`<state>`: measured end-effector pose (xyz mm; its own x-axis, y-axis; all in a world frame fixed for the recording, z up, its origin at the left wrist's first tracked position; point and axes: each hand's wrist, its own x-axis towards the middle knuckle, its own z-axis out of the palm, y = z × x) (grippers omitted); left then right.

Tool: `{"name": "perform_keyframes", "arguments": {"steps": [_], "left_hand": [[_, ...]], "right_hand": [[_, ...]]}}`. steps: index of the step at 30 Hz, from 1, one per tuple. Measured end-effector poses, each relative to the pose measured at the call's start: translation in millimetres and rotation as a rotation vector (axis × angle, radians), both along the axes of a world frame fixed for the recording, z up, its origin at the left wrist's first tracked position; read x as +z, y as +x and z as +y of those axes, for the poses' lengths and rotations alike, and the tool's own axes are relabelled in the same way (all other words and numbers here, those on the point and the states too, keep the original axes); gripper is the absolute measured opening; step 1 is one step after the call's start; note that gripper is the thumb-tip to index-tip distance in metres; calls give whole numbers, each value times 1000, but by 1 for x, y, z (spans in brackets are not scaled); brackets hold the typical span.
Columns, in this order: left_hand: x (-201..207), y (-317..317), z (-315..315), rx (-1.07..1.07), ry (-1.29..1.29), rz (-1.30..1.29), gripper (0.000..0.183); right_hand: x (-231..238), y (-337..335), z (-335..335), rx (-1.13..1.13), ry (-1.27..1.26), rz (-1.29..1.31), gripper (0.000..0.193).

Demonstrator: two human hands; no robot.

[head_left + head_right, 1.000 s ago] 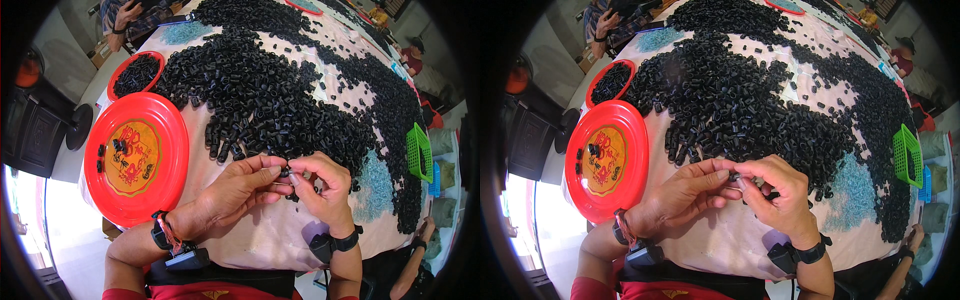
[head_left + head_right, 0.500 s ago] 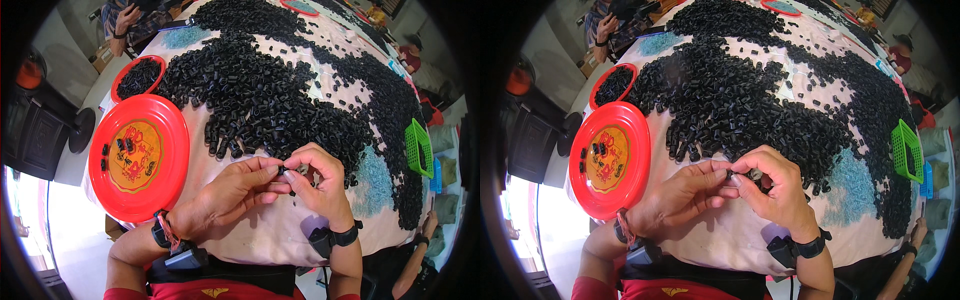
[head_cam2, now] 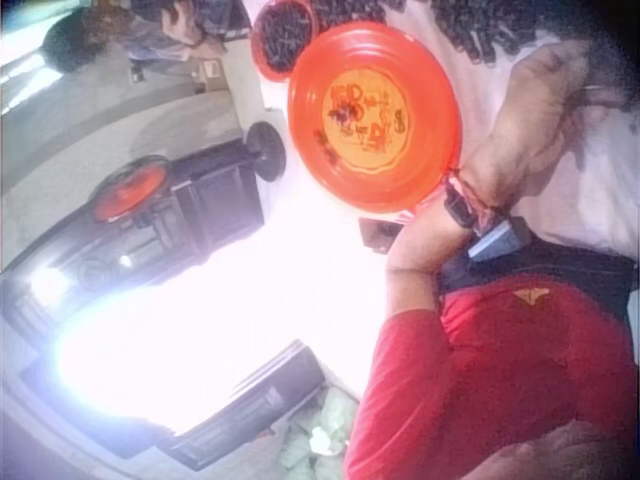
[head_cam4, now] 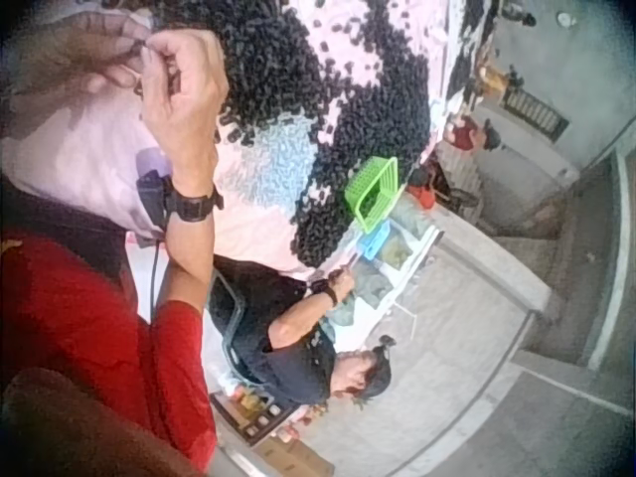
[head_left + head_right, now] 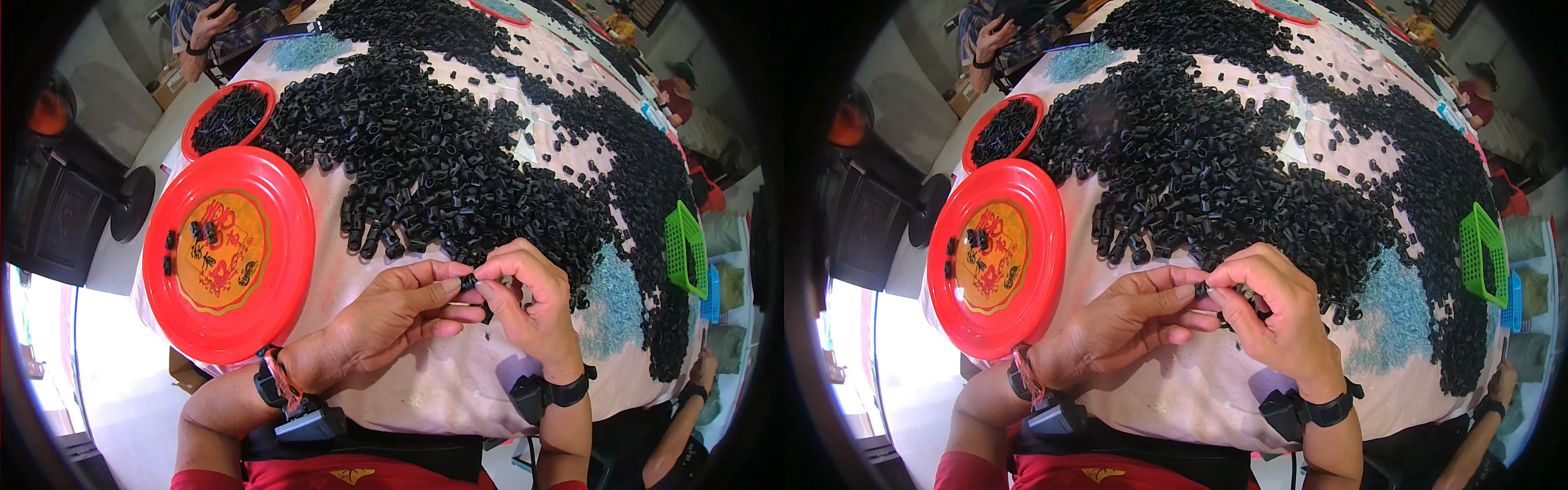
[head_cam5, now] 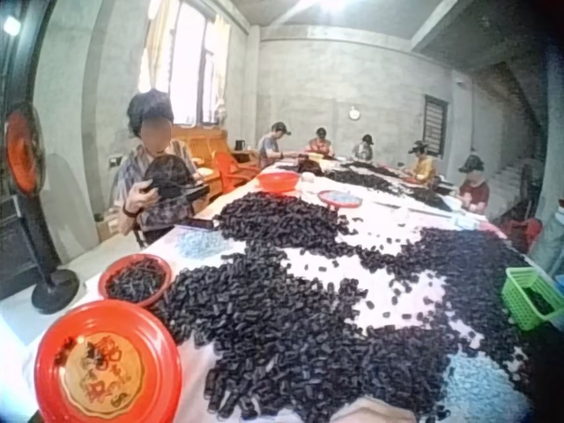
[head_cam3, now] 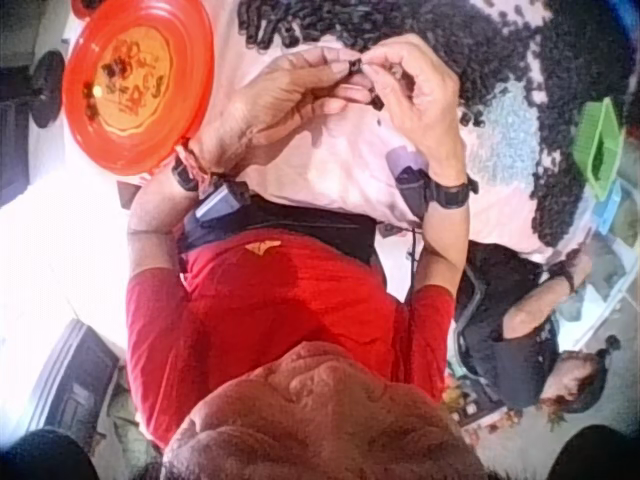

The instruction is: Manually inspecting and sorting small black components into a red plate at a communal table.

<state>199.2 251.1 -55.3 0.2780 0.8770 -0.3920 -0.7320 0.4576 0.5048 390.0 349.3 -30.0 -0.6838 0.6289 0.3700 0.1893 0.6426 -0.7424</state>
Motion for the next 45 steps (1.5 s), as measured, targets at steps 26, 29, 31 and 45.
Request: {"name": "perform_keyframes", "arguments": {"steps": [26, 29, 31, 45], "left_hand": [[-4, 2, 1, -17, 24, -17, 29], [-1, 0, 2, 56, 70, 26, 27], [1, 0, 2, 83, 45, -15, 26], [1, 2, 3, 164, 130, 120, 26]], "right_hand": [[0, 1, 7, 101, 280, 22, 26], [2, 2, 5, 62, 212, 24, 28], [2, 2, 4, 8, 158, 29, 25], [-8, 1, 6, -66, 368, -295, 13]]}}
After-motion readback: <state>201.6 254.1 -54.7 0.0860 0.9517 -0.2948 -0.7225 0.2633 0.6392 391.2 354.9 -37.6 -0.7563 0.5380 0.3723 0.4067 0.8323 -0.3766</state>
